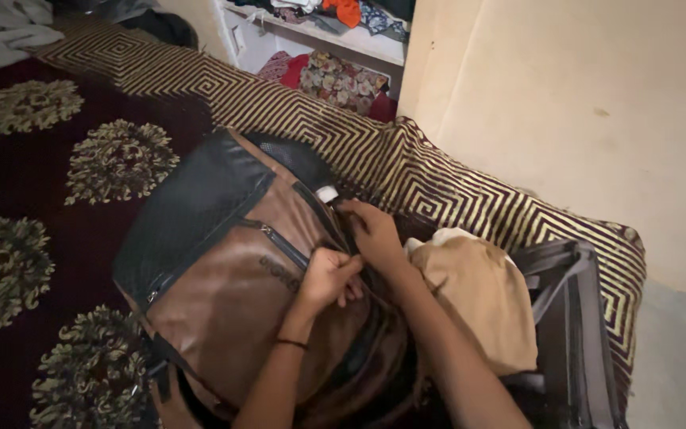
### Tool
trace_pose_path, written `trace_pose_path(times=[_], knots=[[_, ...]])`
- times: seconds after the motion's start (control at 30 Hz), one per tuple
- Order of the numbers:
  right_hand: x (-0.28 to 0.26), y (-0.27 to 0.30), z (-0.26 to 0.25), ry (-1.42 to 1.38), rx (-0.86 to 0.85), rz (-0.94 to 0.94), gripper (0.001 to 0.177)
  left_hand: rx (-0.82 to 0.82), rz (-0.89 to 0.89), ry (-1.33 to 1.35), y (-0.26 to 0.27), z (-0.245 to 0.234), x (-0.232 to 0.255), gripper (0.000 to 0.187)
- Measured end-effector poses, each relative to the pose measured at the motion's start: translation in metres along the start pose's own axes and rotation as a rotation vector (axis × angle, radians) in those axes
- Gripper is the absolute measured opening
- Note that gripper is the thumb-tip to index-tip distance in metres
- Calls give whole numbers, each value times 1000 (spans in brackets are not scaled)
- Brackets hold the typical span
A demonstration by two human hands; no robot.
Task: The person picks up a hair dryer from a dresser, wraps its cord around it, and places it beside a backpack on a bed. They open the backpack, place folded clothes inside, put a small pouch and toiletry items into the backpack, and handle small containers from a nearby shelf while packing.
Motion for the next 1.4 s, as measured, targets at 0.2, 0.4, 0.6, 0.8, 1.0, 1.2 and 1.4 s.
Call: trace_pose_path(times=[0.2, 0.4, 0.6, 0.8, 1.0, 1.2, 1.4], knots=[[60, -16, 40, 47, -398, 149, 50, -32, -15, -10, -5, 7, 2, 42], [60, -27, 43, 297, -509, -38, 60, -91, -5, 52, -9, 14, 4, 43], [54, -28, 38, 599, -528, -71, 30, -115, 7, 57, -14, 16, 1, 43], [59, -20, 39, 827, -647, -8, 27, -128, -20, 51, -19, 16, 0, 43], [10, -9, 14, 1133, -651, -131, 29, -128, -2, 80, -14, 18, 4, 45], [-36, 18, -16, 1290, -802, -72, 24, -89, -17, -25, -13, 21, 3, 54], [-25, 39, -52, 687, -570, 222, 21, -136, 70, -83, -17, 32, 0, 44]])
Point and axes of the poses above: each hand's wrist, its own y-axis away from the middle knuckle, its own z-axis out of the palm, x = y × z, the point moved 9 cm from there along -y, towards the middle knuckle, and after that the axes turned 5 degrees about y, right-handed, at the moved point
